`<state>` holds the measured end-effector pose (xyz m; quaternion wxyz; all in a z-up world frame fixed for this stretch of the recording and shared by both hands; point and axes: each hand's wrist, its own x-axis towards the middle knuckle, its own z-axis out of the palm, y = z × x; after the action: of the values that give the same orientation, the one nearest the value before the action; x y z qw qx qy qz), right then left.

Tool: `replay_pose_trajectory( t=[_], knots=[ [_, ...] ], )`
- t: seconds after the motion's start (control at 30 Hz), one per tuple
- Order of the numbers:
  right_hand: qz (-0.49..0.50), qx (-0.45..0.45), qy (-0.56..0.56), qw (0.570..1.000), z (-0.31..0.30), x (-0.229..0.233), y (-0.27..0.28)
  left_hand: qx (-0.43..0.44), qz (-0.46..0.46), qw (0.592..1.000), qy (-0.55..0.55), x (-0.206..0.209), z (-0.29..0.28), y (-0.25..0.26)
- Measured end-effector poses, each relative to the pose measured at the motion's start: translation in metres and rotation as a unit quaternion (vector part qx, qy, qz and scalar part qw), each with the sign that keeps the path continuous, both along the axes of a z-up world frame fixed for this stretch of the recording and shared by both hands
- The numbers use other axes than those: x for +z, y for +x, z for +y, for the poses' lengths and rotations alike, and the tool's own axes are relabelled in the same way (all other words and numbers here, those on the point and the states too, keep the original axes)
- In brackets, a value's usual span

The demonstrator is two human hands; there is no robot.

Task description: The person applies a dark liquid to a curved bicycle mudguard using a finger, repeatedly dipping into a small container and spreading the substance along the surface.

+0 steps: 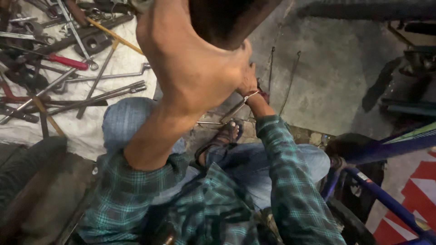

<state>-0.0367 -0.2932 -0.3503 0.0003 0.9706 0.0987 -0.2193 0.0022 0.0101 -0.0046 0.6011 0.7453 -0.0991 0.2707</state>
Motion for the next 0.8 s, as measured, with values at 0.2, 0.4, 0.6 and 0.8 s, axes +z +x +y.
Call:
replay_pose_trajectory(
  t=[0.2,0.4,0.6,0.8],
  knots=[
    [-0.123,0.016,0.002,0.992,0.003,-0.015,0.003,0.025,0.008,0.999,0.044,-0.002,0.002,-0.003],
    [-0.056,-0.019,0.037,0.998,-0.002,-0.019,-0.003,0.033,-0.004,0.997,0.068,-0.008,0.006,0.004],
    [-0.104,-0.015,0.205,0.973,-0.021,-0.027,-0.006,0.024,-0.006,0.995,0.094,-0.014,0.006,0.010],
    [-0.167,-0.084,0.281,0.941,-0.014,0.012,-0.001,0.014,0.038,0.997,0.067,-0.003,0.011,0.017]
  ],
)
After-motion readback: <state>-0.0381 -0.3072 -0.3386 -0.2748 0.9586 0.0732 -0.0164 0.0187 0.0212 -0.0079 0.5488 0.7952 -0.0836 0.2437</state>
